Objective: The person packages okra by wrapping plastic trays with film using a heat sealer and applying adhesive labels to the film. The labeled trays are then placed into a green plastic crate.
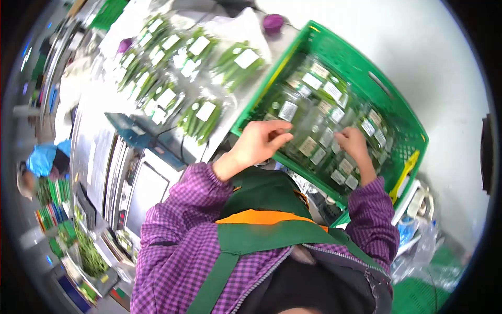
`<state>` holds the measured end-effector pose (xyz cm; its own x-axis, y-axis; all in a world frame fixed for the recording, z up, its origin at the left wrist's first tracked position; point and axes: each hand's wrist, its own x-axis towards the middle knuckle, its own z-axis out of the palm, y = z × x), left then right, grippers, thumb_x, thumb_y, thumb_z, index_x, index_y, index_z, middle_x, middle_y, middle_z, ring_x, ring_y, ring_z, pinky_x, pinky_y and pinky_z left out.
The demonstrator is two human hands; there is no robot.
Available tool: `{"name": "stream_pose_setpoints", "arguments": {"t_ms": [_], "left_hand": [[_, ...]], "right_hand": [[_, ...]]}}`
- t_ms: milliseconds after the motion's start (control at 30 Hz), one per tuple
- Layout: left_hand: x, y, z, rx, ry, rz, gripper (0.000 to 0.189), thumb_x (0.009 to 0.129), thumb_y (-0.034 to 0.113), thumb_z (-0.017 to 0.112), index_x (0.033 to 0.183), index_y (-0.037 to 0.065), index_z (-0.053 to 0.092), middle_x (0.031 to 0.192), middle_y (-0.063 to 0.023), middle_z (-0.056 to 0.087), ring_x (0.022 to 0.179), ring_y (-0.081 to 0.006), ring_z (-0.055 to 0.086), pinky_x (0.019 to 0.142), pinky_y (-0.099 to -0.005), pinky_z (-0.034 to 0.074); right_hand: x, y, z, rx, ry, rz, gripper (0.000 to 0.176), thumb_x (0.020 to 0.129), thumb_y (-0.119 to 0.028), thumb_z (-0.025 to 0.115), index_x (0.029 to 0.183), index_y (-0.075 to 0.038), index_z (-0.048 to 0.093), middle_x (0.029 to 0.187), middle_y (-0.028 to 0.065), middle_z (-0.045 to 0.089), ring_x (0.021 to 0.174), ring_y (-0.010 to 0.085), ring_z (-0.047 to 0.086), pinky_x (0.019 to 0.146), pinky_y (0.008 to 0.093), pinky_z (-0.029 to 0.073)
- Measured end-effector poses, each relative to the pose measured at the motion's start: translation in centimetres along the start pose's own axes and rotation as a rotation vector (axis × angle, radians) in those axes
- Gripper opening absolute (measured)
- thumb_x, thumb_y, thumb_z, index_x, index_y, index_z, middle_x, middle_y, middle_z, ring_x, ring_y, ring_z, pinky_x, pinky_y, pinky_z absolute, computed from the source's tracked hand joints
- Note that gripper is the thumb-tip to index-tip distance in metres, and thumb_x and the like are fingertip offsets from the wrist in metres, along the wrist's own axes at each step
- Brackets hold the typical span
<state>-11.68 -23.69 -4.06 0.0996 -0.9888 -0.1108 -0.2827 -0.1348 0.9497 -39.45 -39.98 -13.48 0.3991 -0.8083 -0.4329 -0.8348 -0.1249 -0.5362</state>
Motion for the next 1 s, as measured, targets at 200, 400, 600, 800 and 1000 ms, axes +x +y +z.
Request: {"name": "stream_pose_setpoints", "arguments": {"t_ms": [200,400,600,800,1000], "left_hand": [[-8.1,-8.2,-7.2,-0.237,0.709,-0.271,0.019,0.088,0.008,0.058,0.105,0.0,0.061,0.088,-0.0035,0.064,0.076,-0.0086,0.057,0.065,-0.0209,0.046],[-9.0,-14.7,-16.5,-0.382,1.267,-0.369,0.058,0.084,0.012,0.064,0.133,-0.001,0.036,0.129,-0.0138,0.045,0.109,-0.0173,0.048,0.09,-0.0289,0.041],[-6.0,-19.9,-24.5,0.158,1.376,-0.465,0.075,0.077,0.028,0.068,0.133,-0.006,0.032,0.133,-0.0246,0.04,0.124,-0.0341,0.04,0.103,-0.0361,0.032],[-6.6,-26.9,-27.7,0.042,1.397,-0.708,0.081,0.074,0.036,0.069,0.13,-0.011,0.033,0.13,-0.0307,0.041,0.122,-0.0377,0.042,0.102,-0.0375,0.033],[-7.0,-23.6,-27.4,-0.461,1.416,-0.484,0.067,0.069,0.025,0.077,0.118,-0.008,0.045,0.089,-0.0116,0.06,0.063,-0.018,0.054,0.052,-0.0338,0.046]], "right_hand": [[2.5,-19.5,-0.1,0.372,-0.19,-0.406,0.02,0.086,-0.013,0.061,0.099,0.002,0.06,0.071,0.0055,0.062,0.056,0.0084,0.055,0.048,0.0235,0.044],[14.8,-30.4,8.5,0.69,-0.21,-0.331,0.038,0.083,-0.021,0.065,0.102,0.01,0.056,0.078,0.0102,0.061,0.06,0.0131,0.056,0.052,0.026,0.047],[23.0,-34.8,15.1,0.753,-0.001,0.027,0.041,0.078,-0.027,0.07,0.098,0.007,0.059,0.078,0.0074,0.057,0.059,0.0144,0.051,0.05,0.0263,0.046],[21.7,-38.1,17.1,1.087,0.055,0.035,0.027,0.076,-0.018,0.073,0.089,0.003,0.061,0.08,0.0069,0.06,0.061,0.0144,0.053,0.051,0.0274,0.048],[19.0,-38.0,10.3,1.157,0.163,-0.27,0.02,0.08,-0.012,0.067,0.09,0.003,0.061,0.082,0.0077,0.061,0.067,0.0151,0.058,0.051,0.0268,0.049]]}}
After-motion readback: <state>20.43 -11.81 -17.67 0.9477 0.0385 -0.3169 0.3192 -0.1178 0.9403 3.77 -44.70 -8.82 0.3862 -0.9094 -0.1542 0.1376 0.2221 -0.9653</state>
